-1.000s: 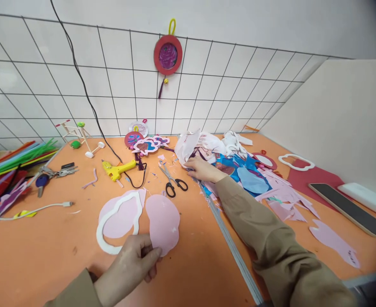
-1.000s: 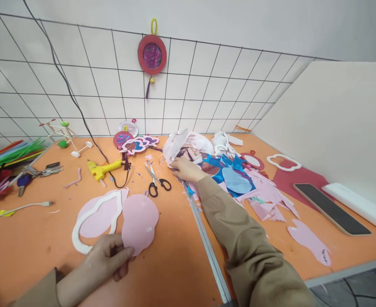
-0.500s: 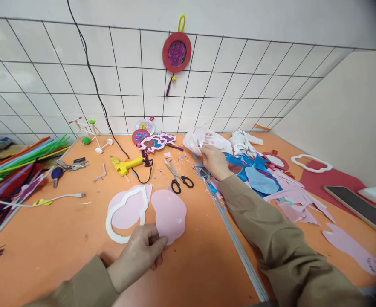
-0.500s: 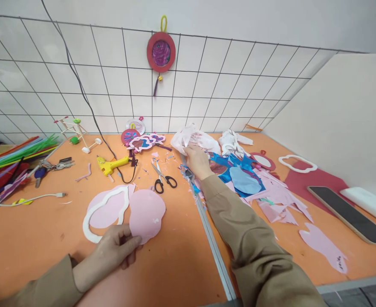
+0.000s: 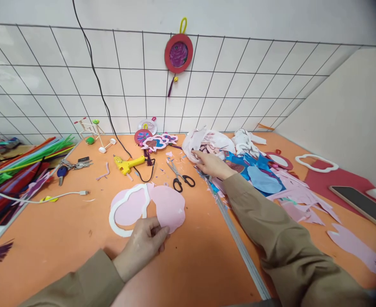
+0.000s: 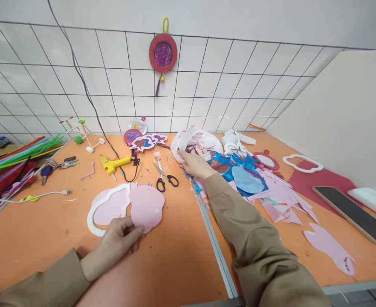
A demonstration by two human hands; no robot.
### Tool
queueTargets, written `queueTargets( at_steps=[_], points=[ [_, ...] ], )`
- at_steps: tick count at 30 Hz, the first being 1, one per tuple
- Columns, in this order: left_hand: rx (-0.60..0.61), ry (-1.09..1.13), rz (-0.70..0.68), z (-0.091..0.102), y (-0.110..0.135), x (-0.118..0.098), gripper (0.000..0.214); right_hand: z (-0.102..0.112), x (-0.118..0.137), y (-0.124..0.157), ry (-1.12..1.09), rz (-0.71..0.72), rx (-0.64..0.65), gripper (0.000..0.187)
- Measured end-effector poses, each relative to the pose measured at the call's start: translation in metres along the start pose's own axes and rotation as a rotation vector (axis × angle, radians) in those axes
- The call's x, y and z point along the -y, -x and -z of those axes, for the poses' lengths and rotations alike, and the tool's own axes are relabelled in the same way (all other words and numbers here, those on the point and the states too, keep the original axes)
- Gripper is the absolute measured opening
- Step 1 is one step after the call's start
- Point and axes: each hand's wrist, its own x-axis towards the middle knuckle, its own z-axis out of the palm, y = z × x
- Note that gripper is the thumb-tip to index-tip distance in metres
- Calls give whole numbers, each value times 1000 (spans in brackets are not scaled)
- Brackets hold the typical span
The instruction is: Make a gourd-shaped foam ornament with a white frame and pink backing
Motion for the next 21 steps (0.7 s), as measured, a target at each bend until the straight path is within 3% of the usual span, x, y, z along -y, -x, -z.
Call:
queueTargets(
  at_steps=[3, 9, 14, 17, 21],
  points=[
    [-9, -9, 4, 0, 0, -1, 25, -1, 4, 0, 4, 5, 1, 58],
    [-4, -56, 9, 2, 1, -5, 27, -10, 11, 3, 50, 120, 30, 44],
    [-3, -73, 14, 2, 0, -4, 30, -11, 19, 3, 70, 143, 1, 47],
    [-4, -81, -5, 2, -1, 0, 31, -11, 19, 2, 41, 111, -24, 58],
    [8, -69, 13, 3, -3, 5, 33, -5, 13, 1, -24, -43, -148, 73]
  ],
)
